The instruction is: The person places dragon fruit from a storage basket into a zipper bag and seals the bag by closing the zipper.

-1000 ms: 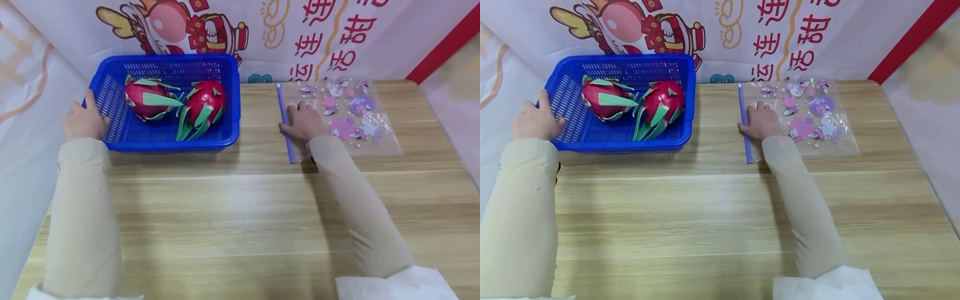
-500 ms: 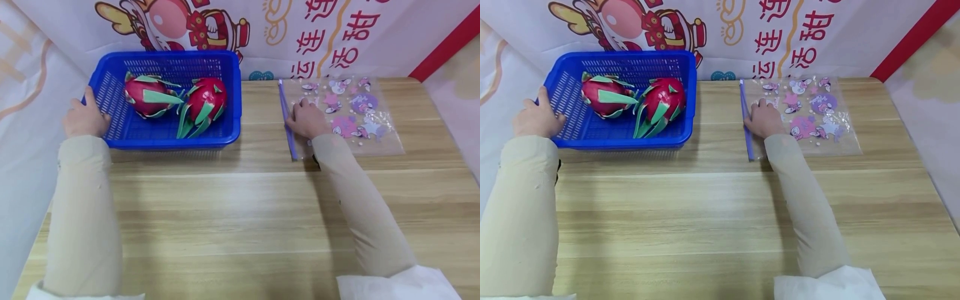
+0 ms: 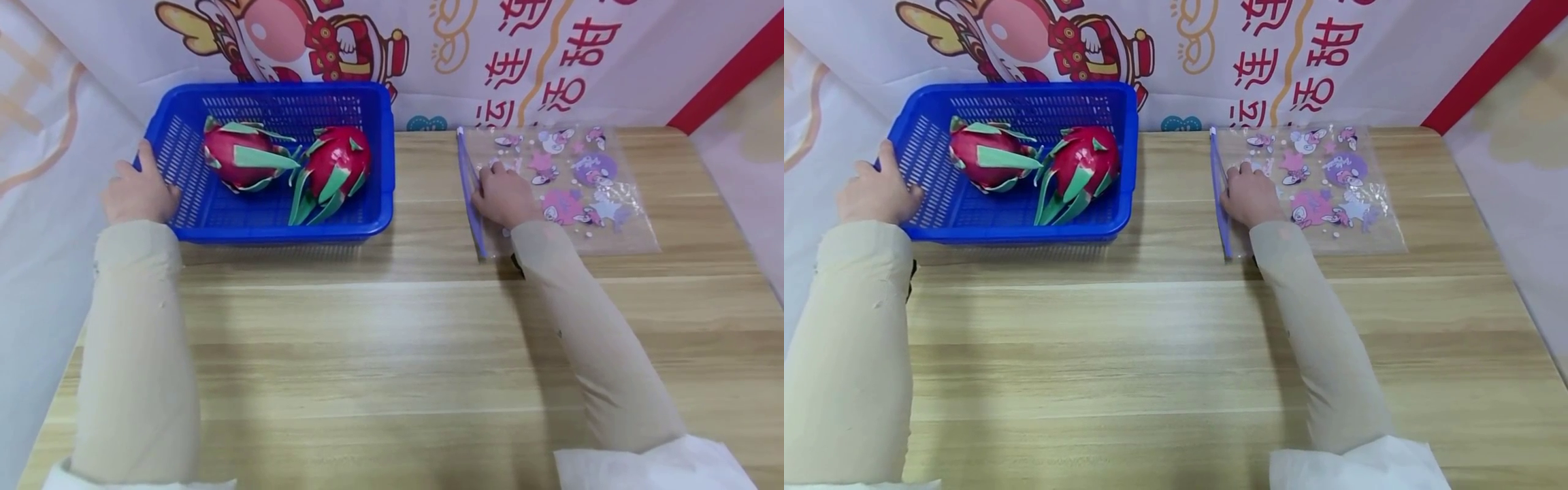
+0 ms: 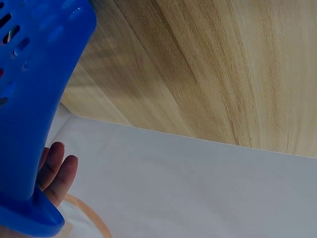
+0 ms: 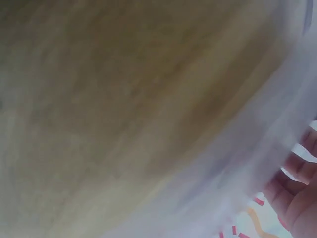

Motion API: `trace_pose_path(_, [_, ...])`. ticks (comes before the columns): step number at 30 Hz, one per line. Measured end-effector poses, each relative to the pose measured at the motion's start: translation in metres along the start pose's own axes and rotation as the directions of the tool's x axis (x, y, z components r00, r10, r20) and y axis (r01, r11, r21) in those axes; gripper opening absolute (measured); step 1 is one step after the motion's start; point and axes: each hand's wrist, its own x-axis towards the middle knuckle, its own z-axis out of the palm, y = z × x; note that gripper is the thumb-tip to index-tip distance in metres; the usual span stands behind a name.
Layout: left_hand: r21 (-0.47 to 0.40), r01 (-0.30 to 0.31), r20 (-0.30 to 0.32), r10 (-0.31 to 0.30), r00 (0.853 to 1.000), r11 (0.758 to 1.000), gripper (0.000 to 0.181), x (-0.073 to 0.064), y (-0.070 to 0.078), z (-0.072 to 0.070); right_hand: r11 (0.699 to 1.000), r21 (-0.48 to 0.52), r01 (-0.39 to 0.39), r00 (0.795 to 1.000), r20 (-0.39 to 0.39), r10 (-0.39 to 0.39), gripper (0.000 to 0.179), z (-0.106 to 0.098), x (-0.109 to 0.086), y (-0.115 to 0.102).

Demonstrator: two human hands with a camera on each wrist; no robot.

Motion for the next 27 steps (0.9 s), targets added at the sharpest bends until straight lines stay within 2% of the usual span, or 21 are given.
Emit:
trace_pose_path(7, [0.001, 0.002, 0.005, -0.002, 1.0, 1.0, 0.076, 0.001, 0.002, 0.0, 1.0, -0.001, 0.029, 0.993, -0.112, -0.029, 0.024, -0.003, -0.006, -0.004])
trace_pose_path(9, [-0.001, 0.002, 0.002, -0.002, 1.0, 1.0, 0.076, 0.002, 0.002, 0.0, 1.0, -0.003, 0.017, 0.995, -0.103, -0.018, 0.024, -0.005, -0.009, -0.008])
trace_pose_path(13, [-0.004, 0.003, -0.003, -0.003, 1.0, 1.0, 0.076, 0.002, 0.003, 0.001, 0.999, -0.045, -0.004, 0.999, -0.037, 0.002, 0.026, -0.008, -0.014, -0.016])
trace_pose_path(15, [-0.003, 0.003, -0.005, -0.003, 1.0, 1.0, 0.076, 0.003, 0.003, 0.001, 0.997, -0.078, 0.005, 0.999, -0.046, -0.008, 0.029, -0.008, -0.016, -0.019])
trace_pose_path(20, [-0.005, 0.003, -0.005, -0.003, 1.0, 1.0, 0.076, 0.002, 0.003, 0.001, 0.991, -0.133, 0.022, 0.984, -0.175, -0.045, 0.026, -0.003, -0.02, -0.022])
trace_pose_path(25, [0.0, 0.018, -0.012, -0.018, 1.0, 1.0, 0.076, 0.0, 0.004, 0.001, 0.987, -0.161, 0.016, 0.977, -0.206, -0.05, 0.037, -0.003, -0.024, -0.024])
trace_pose_path(27, [0.007, 0.022, -0.021, -0.021, 1.0, 1.0, 0.076, -0.001, 0.006, 0.002, 0.984, -0.177, 0.014, 0.976, -0.213, -0.052, 0.034, -0.003, -0.026, -0.025])
